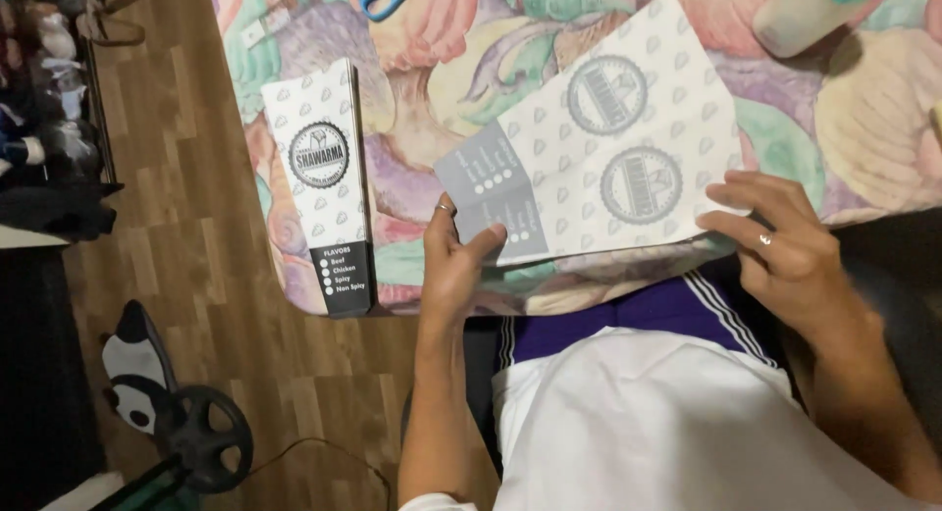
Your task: Folding and creasing printed paper food wrappers using a small metal tool to assist with the folds.
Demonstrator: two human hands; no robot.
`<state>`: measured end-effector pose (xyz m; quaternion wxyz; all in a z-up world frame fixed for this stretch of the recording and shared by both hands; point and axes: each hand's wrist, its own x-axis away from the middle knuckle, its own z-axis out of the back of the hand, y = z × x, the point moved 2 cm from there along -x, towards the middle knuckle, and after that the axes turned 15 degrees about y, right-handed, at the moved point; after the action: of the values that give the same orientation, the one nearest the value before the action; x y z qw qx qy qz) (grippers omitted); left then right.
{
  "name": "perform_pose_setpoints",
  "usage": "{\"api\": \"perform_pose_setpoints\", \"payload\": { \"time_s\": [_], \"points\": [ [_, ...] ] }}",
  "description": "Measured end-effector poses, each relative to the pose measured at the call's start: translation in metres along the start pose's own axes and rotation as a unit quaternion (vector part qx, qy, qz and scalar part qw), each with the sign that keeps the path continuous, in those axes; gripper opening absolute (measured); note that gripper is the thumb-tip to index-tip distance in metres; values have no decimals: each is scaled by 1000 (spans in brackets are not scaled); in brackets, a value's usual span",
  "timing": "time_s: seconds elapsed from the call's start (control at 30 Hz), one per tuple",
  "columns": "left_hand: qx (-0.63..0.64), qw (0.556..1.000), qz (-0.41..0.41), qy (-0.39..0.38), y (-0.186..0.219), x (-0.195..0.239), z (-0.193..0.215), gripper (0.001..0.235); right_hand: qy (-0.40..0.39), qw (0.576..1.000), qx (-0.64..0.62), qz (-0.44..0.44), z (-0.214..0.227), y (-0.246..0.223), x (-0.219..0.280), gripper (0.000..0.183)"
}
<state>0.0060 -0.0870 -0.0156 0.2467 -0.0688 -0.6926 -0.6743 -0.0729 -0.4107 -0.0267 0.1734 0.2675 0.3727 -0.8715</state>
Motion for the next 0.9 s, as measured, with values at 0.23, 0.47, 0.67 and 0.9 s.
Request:
{"api": "perform_pose_setpoints", "payload": {
  "time_s": [0.23, 0.47, 0.67, 0.9],
  "points": [
    [-129, 991, 4, -19, 3, -4, 13, 75, 17, 989, 5, -144, 16, -8, -15, 45],
    [-9, 998, -53, -32, -7, -25, 14, 32, 46, 976, 28, -211, -8, 12, -26, 46],
    [4, 995, -82, -56, -4, -18, 6, 25, 46, 965, 7, -260, -13, 19, -28, 60],
    [123, 982, -110, -90, -6, -12, 8, 30, 78, 930, -132, -335, -16, 57, -29, 71]
  ]
}}
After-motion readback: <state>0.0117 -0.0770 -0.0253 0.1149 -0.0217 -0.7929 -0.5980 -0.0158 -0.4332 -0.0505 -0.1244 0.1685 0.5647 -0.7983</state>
